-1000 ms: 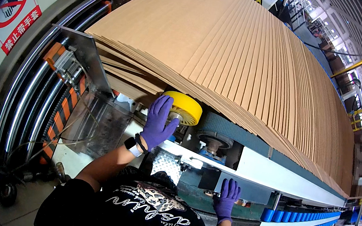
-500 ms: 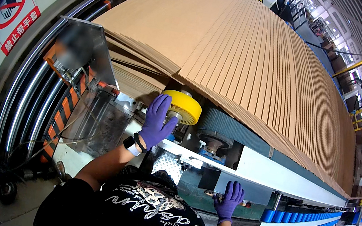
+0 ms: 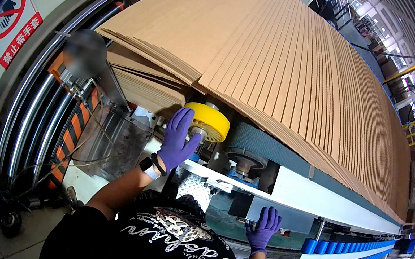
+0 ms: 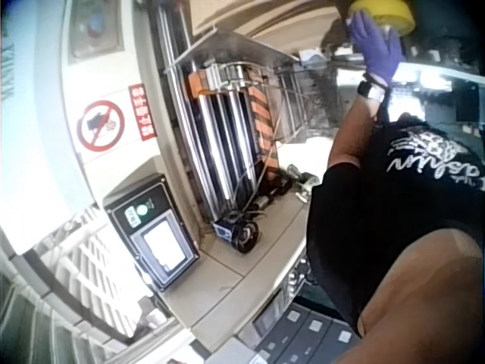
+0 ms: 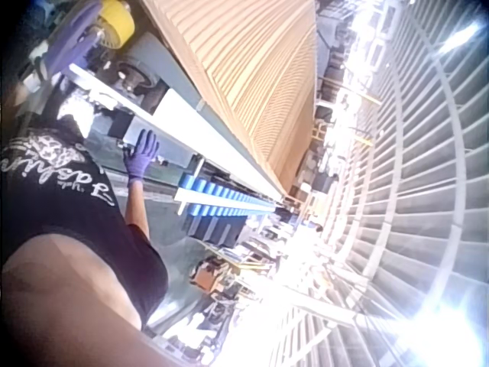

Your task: The person operates a cardboard processing machine, feeding sheets into a conveyor belt and adjusting a yellow roller to guide the material. They use both hands to align the cardboard and ensure it moves smoothly through the machinery.

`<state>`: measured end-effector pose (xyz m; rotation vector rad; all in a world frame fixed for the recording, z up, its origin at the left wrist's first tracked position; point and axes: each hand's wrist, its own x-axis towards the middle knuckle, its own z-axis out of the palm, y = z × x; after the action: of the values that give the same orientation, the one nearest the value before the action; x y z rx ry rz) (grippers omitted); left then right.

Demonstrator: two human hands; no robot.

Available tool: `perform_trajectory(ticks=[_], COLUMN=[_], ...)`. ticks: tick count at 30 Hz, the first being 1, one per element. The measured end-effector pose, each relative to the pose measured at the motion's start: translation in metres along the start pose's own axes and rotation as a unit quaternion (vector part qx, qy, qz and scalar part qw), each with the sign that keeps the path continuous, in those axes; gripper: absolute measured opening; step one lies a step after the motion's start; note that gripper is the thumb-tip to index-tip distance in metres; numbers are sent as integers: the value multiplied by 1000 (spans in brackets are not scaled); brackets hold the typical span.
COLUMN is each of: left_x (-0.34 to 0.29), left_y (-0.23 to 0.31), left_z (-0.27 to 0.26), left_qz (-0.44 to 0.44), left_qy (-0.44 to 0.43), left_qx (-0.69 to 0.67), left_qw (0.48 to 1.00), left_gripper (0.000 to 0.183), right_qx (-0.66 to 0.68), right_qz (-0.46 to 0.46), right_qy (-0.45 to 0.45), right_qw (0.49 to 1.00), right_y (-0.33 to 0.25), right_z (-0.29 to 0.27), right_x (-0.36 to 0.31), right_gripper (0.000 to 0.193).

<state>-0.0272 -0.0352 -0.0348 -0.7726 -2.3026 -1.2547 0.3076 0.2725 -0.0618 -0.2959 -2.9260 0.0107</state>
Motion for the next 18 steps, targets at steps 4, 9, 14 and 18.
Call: perform_trajectory(ticks=[4,9,14,18], left_x=[-1,1,89,132], left_y=[0,-17,-103,-176], left_z=[0,2,-35,-69], left_qz=[-8,-84,-262,-234], left_qy=[5,80,280,99], left_qx=[-18,-140,-274,72], left_qw=[1000,983,882,964], left_gripper=[69,67,73,73], right_qx=[-2,-5,2,8], right_qz=[6,2,14,7], right_qy=[-5,7,-5,11], right_qw=[1000,1000,1000,1000], right_y=[-2,3,4,4], right_z=[-2,1,0,5], right_x=[1,-2,-3,1], right_gripper=[106,106,106,106])
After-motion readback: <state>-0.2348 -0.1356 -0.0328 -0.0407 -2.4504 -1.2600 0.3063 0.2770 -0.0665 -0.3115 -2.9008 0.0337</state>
